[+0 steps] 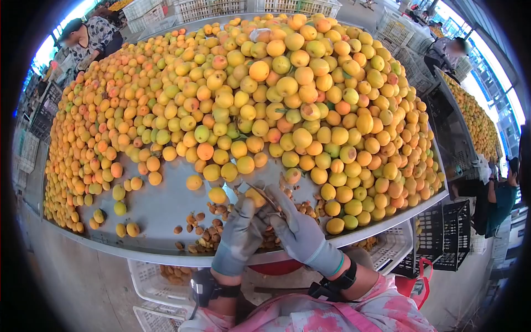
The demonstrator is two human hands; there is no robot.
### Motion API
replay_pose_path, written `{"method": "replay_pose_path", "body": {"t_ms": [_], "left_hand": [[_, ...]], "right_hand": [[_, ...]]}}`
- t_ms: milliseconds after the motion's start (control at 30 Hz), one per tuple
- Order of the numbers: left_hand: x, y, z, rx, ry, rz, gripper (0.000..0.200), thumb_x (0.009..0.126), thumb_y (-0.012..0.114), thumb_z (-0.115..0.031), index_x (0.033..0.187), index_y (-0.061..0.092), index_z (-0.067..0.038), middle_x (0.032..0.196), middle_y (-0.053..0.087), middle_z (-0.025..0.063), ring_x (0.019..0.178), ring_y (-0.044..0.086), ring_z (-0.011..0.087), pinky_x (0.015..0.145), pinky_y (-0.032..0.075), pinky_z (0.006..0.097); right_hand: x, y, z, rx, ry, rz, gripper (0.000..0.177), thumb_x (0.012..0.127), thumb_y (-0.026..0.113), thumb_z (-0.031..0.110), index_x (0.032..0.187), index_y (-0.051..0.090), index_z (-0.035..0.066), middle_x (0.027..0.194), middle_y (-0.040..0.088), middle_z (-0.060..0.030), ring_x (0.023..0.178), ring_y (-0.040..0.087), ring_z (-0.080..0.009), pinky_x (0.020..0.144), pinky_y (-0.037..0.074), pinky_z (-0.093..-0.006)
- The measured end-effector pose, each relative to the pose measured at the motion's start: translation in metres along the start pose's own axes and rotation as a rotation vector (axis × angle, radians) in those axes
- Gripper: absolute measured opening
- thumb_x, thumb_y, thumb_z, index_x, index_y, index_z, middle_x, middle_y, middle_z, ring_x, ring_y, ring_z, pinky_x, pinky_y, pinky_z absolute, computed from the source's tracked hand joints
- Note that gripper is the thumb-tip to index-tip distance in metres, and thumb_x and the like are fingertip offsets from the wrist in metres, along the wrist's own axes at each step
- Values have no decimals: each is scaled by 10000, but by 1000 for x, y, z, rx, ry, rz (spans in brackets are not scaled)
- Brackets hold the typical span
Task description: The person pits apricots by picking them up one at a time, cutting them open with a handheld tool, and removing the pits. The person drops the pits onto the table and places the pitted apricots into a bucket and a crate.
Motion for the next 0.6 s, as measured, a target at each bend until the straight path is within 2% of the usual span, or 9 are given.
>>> {"method": "replay_pose_path", "body": {"t_ms": [67, 133, 233, 367, 467, 533, 600], "left_hand": [[-1, -2, 2, 11, -12, 22, 547, 910, 615, -379, 1335, 450, -76, 1239, 567, 91, 1123, 555, 253, 940, 474, 430], [-2, 1, 5, -10, -17, -14, 537, 911, 610, -383, 1336, 452, -94, 1234, 573, 88, 1096, 576, 250, 903, 500, 416], [-3, -9, 9, 22, -21, 12, 530, 913, 605, -386, 1338, 454, -109, 1246, 566, 93, 1086, 584, 244, 882, 512, 403], [-5, -6, 11, 27, 17, -28, 531, 915, 602, -386, 1336, 454, -99, 1213, 583, 94, 1053, 598, 231, 872, 515, 389], [-9, -4, 10, 58, 50, -65, 531, 920, 602, -378, 1334, 453, -80, 1173, 600, 89, 1039, 598, 217, 865, 511, 370], [-13, 1, 6, 165, 69, -71, 505, 930, 599, -359, 1310, 476, -51, 1153, 608, 71, 1041, 592, 191, 873, 499, 334], [-12, -6, 11, 264, 119, -83, 495, 931, 605, -348, 1303, 492, -42, 1164, 605, 64, 1051, 584, 170, 885, 490, 316]], "right_hand": [[-1, 1, -1, -20, -21, -4, 631, 931, 504, 158, 1471, 213, 15, 1286, 519, -264, 1085, 579, -399, 885, 474, -396], [-3, 2, -3, -51, 82, 47, 647, 920, 501, 144, 1477, 198, 17, 1260, 533, -270, 1021, 603, -403, 854, 481, -406], [-2, 2, -1, -17, -44, 1, 659, 917, 500, 144, 1481, 183, 20, 1229, 546, -278, 955, 620, -406, 823, 486, -419], [-3, -2, 3, -69, 13, 72, 668, 919, 500, 154, 1484, 169, 22, 1230, 541, -284, 933, 621, -407, 819, 486, -426], [-3, 2, 1, -85, -49, 44, 659, 925, 494, 161, 1482, 170, 21, 1153, 579, -292, 877, 632, -409, 777, 495, -439], [-2, 3, 3, -115, 45, 80, 641, 932, 483, 169, 1480, 181, 28, 1037, 620, -291, 800, 640, -411, 713, 501, -461], [-1, 6, -2, -130, 8, 65, 635, 934, 484, 178, 1478, 190, 34, 993, 627, -289, 768, 640, -412, 689, 501, -470]]}}
Point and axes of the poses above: each hand's wrist, its own x-axis towards the middle knuckle, its own y-axis out of the palm, z = x × y, the point moved 1 cm from there along x, towards the middle knuckle
